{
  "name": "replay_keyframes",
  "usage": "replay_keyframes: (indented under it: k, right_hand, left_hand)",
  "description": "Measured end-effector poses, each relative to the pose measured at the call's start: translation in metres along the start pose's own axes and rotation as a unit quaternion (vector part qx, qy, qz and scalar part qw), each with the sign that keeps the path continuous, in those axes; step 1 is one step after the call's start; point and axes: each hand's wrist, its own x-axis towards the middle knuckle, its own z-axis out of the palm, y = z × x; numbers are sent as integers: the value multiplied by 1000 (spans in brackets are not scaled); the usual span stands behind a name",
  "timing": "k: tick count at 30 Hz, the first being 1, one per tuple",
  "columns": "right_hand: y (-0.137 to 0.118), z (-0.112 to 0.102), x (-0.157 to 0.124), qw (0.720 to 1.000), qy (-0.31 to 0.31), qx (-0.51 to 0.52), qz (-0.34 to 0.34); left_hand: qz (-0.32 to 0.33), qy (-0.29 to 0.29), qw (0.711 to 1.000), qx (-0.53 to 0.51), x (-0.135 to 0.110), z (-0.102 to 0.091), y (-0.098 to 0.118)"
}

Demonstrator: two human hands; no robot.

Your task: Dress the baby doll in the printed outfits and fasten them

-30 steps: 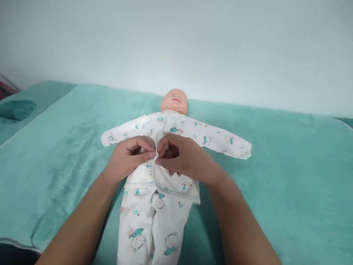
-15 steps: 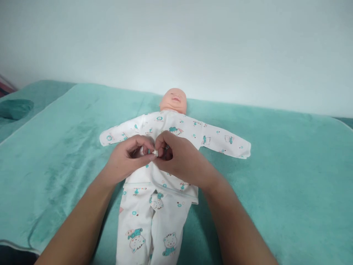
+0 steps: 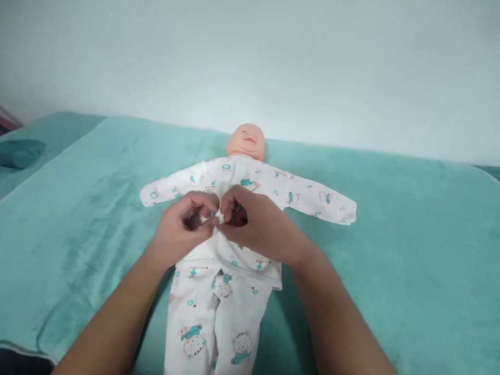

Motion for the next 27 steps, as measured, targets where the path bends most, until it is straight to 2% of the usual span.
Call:
replay_keyframes:
  k: [7,10,15,20,27]
  right_hand:
    - [2,0,1,997,-9,70,30]
    - [0,1,0,998,9,56,38]
    - [-2,1,0,998,35,17,58]
    - [0,-1,2,997,29,23,64]
    - [2,-1,2,998,28,35,42]
  left_hand:
    - [-34,-12,994,-102,0,-4,-2]
    - [-42,-19,991,-122,1,-5,-2]
    - [-63,10,986,-153,3,-4,0]
    - [-56,35,995,-79,4,-4,-3]
    - [20,24,999,-35,4,-4,-6]
